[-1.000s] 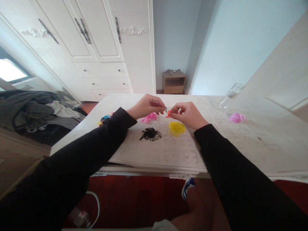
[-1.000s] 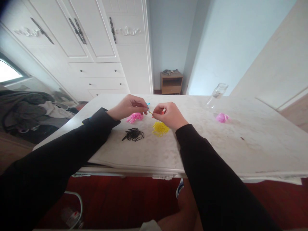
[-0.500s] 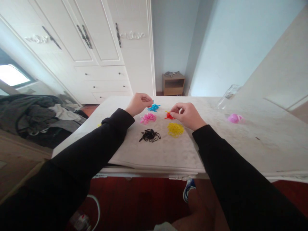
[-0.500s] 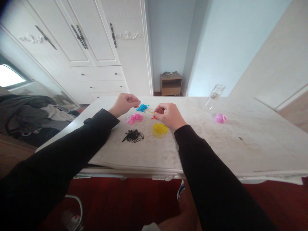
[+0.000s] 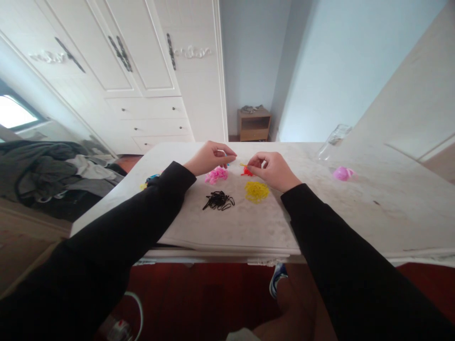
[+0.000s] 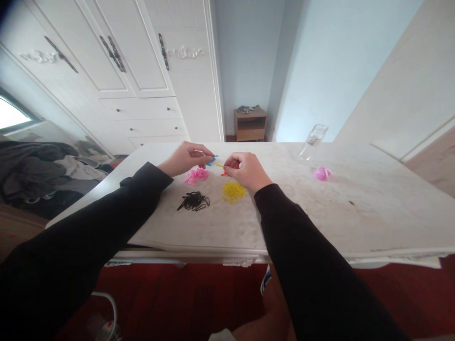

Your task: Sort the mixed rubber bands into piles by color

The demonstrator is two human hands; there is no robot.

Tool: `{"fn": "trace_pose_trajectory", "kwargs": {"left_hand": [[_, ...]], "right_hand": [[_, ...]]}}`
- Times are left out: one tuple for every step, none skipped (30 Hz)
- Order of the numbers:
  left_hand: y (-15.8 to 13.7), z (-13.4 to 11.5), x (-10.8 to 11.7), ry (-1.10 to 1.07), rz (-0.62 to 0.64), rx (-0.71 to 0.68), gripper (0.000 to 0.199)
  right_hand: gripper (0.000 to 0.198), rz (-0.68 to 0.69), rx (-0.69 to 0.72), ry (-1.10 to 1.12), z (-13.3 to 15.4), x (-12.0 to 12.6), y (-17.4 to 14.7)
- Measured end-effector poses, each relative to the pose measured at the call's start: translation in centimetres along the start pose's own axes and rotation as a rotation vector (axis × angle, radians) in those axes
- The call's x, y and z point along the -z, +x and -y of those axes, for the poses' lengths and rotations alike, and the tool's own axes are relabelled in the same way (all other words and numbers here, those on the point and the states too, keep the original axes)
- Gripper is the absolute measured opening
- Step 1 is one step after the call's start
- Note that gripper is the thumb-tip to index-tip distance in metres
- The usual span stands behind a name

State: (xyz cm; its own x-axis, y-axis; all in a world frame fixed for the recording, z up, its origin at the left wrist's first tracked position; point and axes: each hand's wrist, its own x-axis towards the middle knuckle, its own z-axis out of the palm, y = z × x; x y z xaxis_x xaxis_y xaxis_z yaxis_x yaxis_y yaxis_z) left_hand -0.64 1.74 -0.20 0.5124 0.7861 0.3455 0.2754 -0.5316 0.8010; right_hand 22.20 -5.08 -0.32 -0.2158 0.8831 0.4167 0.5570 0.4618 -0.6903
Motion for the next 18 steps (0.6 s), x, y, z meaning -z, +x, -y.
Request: {"fn": "trace_pose_trajectory", "kwargs": {"left_hand": [[-0.2,-0.5,-0.4,-0.015,0.055,-0.026,0.017],[-0.5,-0.9,-0.7,-0.019,0.097,-0.048,0.019],[-0.6,-1.2,-1.0,-0.013,0.118,-0.067,0.019],[-0.8,-1.4,-1.2,0.000,0.126,-0.080,0.019],[-0.8,-1.4,-1.3,0.014,0.126,-0.089,0.018],[-0.9,-1.4,-1.4,0.029,0.117,-0.094,0.017],[-0.9,-1.3,-1.5,0.041,0.107,-0.097,0.016],[-0.8,-1.1,-1.5,0.050,0.102,-0.098,0.015],[-0.8,-0.9,-1.6,0.057,0.097,-0.097,0.014],[-0.7,-0.8,-1.6,0.064,0.091,-0.096,0.013],[-0.7,-0.7,-1.7,0.069,0.086,-0.092,0.012],[-0.7,-0.7,-1.7,0.070,0.080,-0.087,0.012],[-0.7,-0.6,-1.7,0.066,0.073,-0.082,0.011],[-0.6,-0.7,-1.7,0.058,0.065,-0.075,0.010],[-0.6,-0.7,-1.7,0.047,0.057,-0.066,0.009],[-0.6,-0.7,-1.6,0.034,0.049,-0.056,0.008],[-0.5,-0.8,-1.5,0.019,0.038,-0.044,0.008],[-0.5,-0.8,-1.5,0.005,0.024,-0.031,0.008]], "right_hand": [[0.007,0.003,0.003,-0.002,0.0,0.0,0.0],[0.008,0.007,0.004,-0.003,0.0,0.0,0.0],[0.008,0.010,0.003,-0.005,0.0,0.0,0.0],[0.008,0.012,-0.001,-0.008,0.0,0.0,0.0],[0.007,0.014,-0.007,-0.010,0.0,0.0,0.0],[0.007,0.015,-0.014,-0.011,0.1,0.0,0.0],[0.006,0.015,-0.019,-0.011,0.1,0.0,0.0],[0.006,0.016,-0.024,-0.012,0.2,0.0,0.0],[0.006,0.016,-0.027,-0.013,0.2,-0.1,0.0],[0.006,0.012,-0.028,-0.015,0.3,-0.1,-0.1],[0.006,0.005,-0.026,-0.019,0.2,-0.2,0.0],[0.006,-0.004,-0.022,-0.026,0.2,-0.3,0.0],[0.007,-0.018,-0.017,-0.037,0.1,-0.3,0.0],[0.007,-0.035,-0.009,-0.051,-0.1,-0.2,0.1],[0.008,-0.060,-0.002,-0.068,-0.4,-0.1,0.1],[0.008,-0.102,0.000,-0.086,-0.6,0.0,0.2],[0.009,-0.166,-0.004,-0.101,-0.9,0.2,0.2],[0.009,-0.252,-0.016,-0.110,-1.2,0.4,0.3]]}}
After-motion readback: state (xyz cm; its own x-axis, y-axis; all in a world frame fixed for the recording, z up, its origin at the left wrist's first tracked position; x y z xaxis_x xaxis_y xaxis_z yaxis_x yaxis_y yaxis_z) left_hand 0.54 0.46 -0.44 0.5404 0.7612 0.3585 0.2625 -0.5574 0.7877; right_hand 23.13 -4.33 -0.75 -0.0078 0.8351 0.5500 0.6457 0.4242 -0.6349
